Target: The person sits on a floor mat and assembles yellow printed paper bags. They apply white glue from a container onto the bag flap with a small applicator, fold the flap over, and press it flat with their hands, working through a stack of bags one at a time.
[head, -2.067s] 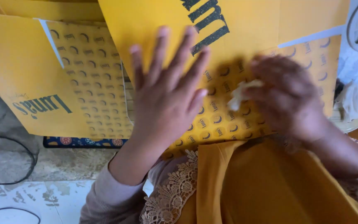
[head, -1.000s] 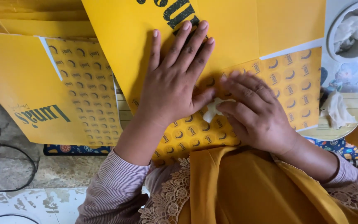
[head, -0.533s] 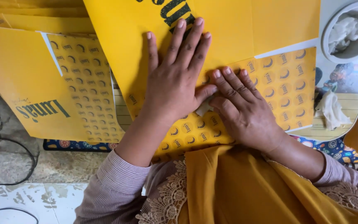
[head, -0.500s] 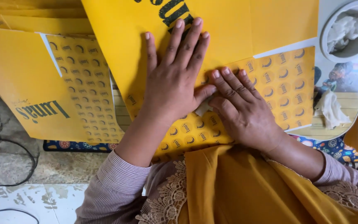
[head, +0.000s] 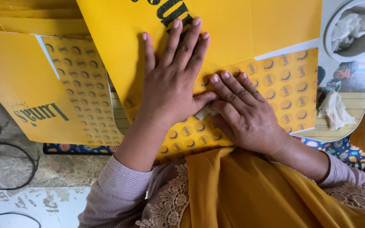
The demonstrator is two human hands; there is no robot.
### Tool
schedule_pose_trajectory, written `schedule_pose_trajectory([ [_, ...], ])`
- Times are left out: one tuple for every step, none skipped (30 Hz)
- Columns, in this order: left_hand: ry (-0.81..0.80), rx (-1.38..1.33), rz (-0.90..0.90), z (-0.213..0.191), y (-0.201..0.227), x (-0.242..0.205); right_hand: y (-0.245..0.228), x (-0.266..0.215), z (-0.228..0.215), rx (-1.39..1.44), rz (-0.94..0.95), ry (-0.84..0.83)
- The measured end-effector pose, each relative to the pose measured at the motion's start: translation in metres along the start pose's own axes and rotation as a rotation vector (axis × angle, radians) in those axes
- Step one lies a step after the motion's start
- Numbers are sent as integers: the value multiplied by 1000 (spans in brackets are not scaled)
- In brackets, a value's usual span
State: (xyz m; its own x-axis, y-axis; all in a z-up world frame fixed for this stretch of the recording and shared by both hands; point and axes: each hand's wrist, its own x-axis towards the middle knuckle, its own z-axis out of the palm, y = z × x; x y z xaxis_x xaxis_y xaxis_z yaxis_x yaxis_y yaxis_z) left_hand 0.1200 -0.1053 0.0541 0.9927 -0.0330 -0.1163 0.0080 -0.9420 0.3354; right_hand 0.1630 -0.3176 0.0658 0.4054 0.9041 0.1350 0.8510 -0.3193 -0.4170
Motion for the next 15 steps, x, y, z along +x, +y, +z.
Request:
schedule_pose_trajectory([
  [-8, -8, -1, 1, -1, 1, 0, 0, 0, -3, -2, 2],
  [-11, -12, -1, 1, -1, 0, 0, 1, 0, -3, 0, -2],
  [0, -19, -1, 1, 0, -1, 0, 1, 0, 2, -5, -1],
  [12, -25, 3, 1, 0, 0, 0, 1, -1, 4, -9, 3],
  [12, -28, 7, 1, 0, 0, 1, 0, -1, 1, -5, 1],
  [15, -30, 4, 0, 0, 0, 2, 0, 0, -1, -13, 1],
  [17, -32, 1, 0, 0, 0, 2, 0, 0, -3, -20, 1],
  [17, -34, -1, 0, 0, 0, 2, 0, 0, -3, -20, -3],
  [27, -34, 6, 1, -1, 0, 2, 0, -1, -4, -17, -9],
  [37, -31, 10, 1, -2, -1, 2, 1, 0, -2, -18, -15],
  [36, -31, 4, 1, -1, -1, 2, 0, -1, 1, -22, -17],
  [37, -41, 4, 1, -1, -1, 2, 0, 0, 4, -18, -14],
  [38, -51, 3, 1, -1, -1, 2, 0, 0, 8, -14, -10],
  [37, -52, 3, 0, -1, -2, 2, 1, 0, 8, -13, -11],
  [40, -54, -4, -1, 0, -2, 3, 2, 0, 11, -22, -4],
])
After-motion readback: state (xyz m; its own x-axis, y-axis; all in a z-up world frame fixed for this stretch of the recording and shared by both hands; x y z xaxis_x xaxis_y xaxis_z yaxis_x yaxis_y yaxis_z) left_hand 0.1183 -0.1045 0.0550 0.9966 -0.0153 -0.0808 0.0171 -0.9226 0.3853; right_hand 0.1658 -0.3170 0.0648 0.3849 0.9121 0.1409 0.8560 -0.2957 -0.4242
